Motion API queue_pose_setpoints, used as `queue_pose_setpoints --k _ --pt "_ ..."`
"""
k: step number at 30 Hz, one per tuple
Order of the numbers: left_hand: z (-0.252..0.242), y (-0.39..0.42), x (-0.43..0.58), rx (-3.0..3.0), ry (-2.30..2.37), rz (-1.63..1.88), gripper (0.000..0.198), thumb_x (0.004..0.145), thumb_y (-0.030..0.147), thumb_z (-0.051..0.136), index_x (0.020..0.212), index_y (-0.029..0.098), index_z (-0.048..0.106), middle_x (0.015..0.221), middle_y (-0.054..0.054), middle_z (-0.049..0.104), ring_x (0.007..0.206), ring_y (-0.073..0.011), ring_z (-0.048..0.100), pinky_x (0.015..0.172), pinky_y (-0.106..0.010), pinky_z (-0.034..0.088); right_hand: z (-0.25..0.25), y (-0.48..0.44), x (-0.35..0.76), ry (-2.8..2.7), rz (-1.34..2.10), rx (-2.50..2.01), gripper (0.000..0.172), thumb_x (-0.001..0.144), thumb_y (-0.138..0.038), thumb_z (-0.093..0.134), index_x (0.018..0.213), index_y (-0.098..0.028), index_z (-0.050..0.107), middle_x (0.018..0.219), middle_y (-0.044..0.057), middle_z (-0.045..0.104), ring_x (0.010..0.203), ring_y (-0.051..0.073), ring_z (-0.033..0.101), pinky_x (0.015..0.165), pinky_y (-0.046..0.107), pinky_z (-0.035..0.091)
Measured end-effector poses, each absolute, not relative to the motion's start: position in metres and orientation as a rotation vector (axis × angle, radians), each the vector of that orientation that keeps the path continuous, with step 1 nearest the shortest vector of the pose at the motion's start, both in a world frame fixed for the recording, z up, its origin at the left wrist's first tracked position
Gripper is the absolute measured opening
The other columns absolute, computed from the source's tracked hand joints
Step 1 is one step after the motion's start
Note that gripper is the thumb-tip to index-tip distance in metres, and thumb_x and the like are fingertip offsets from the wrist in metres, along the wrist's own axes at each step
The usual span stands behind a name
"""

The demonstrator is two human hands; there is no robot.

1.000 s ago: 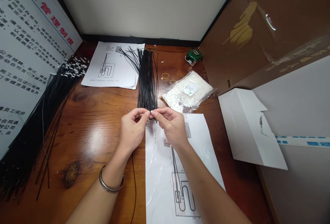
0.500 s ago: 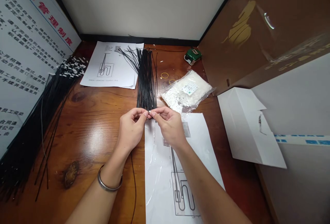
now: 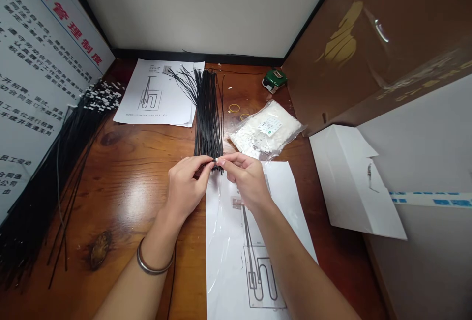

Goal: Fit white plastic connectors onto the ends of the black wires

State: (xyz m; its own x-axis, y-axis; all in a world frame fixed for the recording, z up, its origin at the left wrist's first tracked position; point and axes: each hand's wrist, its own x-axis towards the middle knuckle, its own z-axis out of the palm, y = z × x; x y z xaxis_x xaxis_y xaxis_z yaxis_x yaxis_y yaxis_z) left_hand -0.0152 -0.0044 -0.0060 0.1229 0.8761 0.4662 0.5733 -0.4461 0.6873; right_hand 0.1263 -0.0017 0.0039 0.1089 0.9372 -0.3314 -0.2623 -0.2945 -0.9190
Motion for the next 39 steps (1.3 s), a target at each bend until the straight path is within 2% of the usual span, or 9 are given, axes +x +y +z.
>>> queue_pose_setpoints --k 4,13,23,28,34,39 --pt "-0.005 -0.003 -0.016 2.174 1.38 1.279 0.009 0.085 0.016 0.061 0.082 0.014 0.07 0.078 -0.006 0.074 0.064 -0.0151 0.064 0.064 -0.027 0.05 0.005 -0.002 0.127 -0.752 1.444 -1.322 0.02 0.057 -0.032 0.078 0.064 -0.016 0.069 0.048 -0.004 0.051 0.044 0.006 0.031 0.044 0.024 0.021" --pt "-0.007 -0.004 -0.015 2.25 1.361 1.317 0.011 0.086 0.014 0.06 0.083 0.016 0.07 0.079 -0.005 0.076 0.067 -0.0159 0.068 0.066 -0.027 0.052 0.004 -0.001 0.128 -0.759 1.443 -1.315 0.016 0.058 -0.03 0.075 0.064 -0.016 0.069 0.046 -0.005 0.049 0.044 0.006 0.032 0.045 0.025 0.02" --pt "-0.006 -0.005 -0.016 2.204 1.4 1.23 0.015 0.088 0.018 0.057 0.084 0.018 0.071 0.08 -0.005 0.076 0.068 -0.0163 0.067 0.067 -0.027 0.051 0.004 -0.002 0.128 -0.787 1.439 -1.311 0.018 0.059 -0.031 0.077 0.065 -0.016 0.068 0.052 -0.003 0.055 0.044 0.006 0.034 0.043 0.024 0.023" --pt "-0.001 -0.006 -0.012 1.829 1.454 1.151 0.013 0.085 0.023 0.06 0.081 0.019 0.072 0.079 -0.004 0.075 0.066 -0.0152 0.066 0.064 -0.026 0.052 0.0 -0.002 0.128 -0.85 1.405 -1.291 0.02 0.062 -0.033 0.077 0.068 -0.017 0.067 0.059 -0.001 0.06 0.046 0.007 0.038 0.044 0.024 0.028" --pt "0.008 -0.004 -0.007 1.168 1.368 1.059 0.016 0.075 0.031 0.069 0.076 0.015 0.069 0.069 -0.002 0.068 0.051 -0.0111 0.058 0.043 -0.021 0.049 -0.003 -0.004 0.128 -0.944 1.374 -1.269 0.02 0.069 -0.035 0.075 0.072 -0.018 0.065 0.074 0.002 0.066 0.061 0.011 0.054 0.052 0.024 0.039" --pt "0.01 -0.002 -0.008 1.023 1.299 1.05 0.019 0.071 0.032 0.071 0.073 0.014 0.068 0.065 -0.002 0.065 0.053 -0.0103 0.056 0.043 -0.02 0.051 -0.003 -0.004 0.127 -0.959 1.376 -1.264 0.022 0.07 -0.037 0.075 0.074 -0.018 0.065 0.074 0.002 0.066 0.064 0.012 0.056 0.053 0.024 0.041"
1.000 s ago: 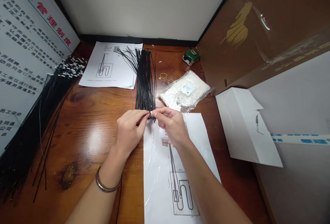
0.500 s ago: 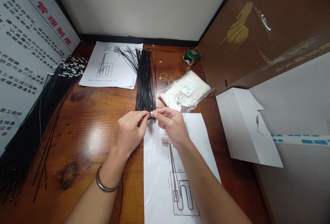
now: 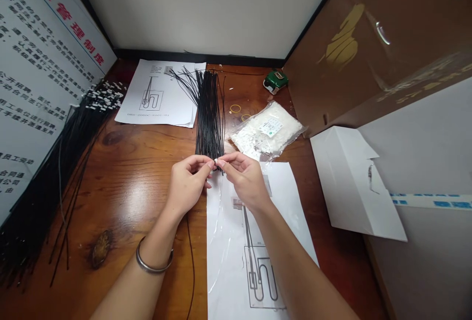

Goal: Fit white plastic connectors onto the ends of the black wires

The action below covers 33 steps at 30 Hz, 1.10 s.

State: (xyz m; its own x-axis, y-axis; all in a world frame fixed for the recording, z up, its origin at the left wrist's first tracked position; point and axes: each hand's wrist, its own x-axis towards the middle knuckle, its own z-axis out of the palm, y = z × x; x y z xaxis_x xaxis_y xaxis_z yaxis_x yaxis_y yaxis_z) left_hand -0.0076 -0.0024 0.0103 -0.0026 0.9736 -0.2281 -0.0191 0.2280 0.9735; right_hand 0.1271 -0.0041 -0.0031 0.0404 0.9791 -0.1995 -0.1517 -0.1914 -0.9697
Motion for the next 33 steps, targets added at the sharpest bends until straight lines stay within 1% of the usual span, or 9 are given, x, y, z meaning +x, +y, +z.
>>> queue_pose_setpoints --k 4,9,13,20,26,33 --pt "0.0085 -0.0024 -0.0075 1.004 1.287 1.064 0.018 0.07 0.031 0.071 0.073 0.013 0.068 0.068 -0.003 0.067 0.059 -0.0121 0.06 0.047 -0.02 0.052 -0.0034 -0.0041 0.1265 -0.948 1.367 -1.284 0.024 0.069 -0.038 0.075 0.074 -0.017 0.065 0.073 0.002 0.066 0.062 0.012 0.055 0.052 0.025 0.041" --pt "0.0068 -0.0029 -0.0072 1.026 1.303 1.064 0.016 0.072 0.03 0.07 0.074 0.013 0.068 0.07 -0.004 0.068 0.06 -0.0122 0.061 0.05 -0.021 0.054 -0.0059 -0.0045 0.1267 -0.967 1.357 -1.271 0.021 0.07 -0.036 0.074 0.075 -0.017 0.065 0.07 0.001 0.064 0.058 0.011 0.053 0.049 0.024 0.04" --pt "0.0074 -0.0031 -0.0066 1.049 1.322 1.075 0.015 0.071 0.029 0.069 0.072 0.014 0.068 0.068 -0.004 0.068 0.059 -0.0127 0.061 0.05 -0.022 0.054 -0.0082 -0.0044 0.1258 -0.976 1.335 -1.274 0.021 0.071 -0.036 0.073 0.075 -0.018 0.065 0.068 0.001 0.063 0.055 0.011 0.051 0.048 0.024 0.039" --pt "0.0078 -0.003 -0.0058 1.077 1.326 1.082 0.015 0.071 0.029 0.069 0.071 0.014 0.067 0.067 -0.003 0.067 0.058 -0.0119 0.059 0.049 -0.021 0.051 -0.0068 -0.0035 0.1267 -0.962 1.367 -1.273 0.022 0.07 -0.036 0.074 0.074 -0.017 0.064 0.071 0.001 0.064 0.056 0.009 0.05 0.048 0.024 0.038" --pt "0.0044 -0.0033 -0.0075 1.131 1.326 1.064 0.015 0.075 0.029 0.067 0.073 0.014 0.067 0.069 -0.003 0.066 0.06 -0.0118 0.058 0.051 -0.021 0.051 -0.0057 -0.0035 0.1275 -0.967 1.38 -1.276 0.025 0.069 -0.039 0.075 0.074 -0.017 0.065 0.069 0.002 0.064 0.058 0.011 0.053 0.049 0.024 0.04" --pt "0.0024 -0.0039 -0.0073 1.139 1.344 1.072 0.015 0.074 0.03 0.067 0.073 0.015 0.067 0.07 -0.003 0.067 0.059 -0.0128 0.06 0.05 -0.021 0.052 -0.0071 -0.003 0.1256 -0.963 1.371 -1.28 0.026 0.067 -0.04 0.075 0.073 -0.017 0.064 0.068 0.002 0.066 0.057 0.012 0.054 0.049 0.025 0.041"
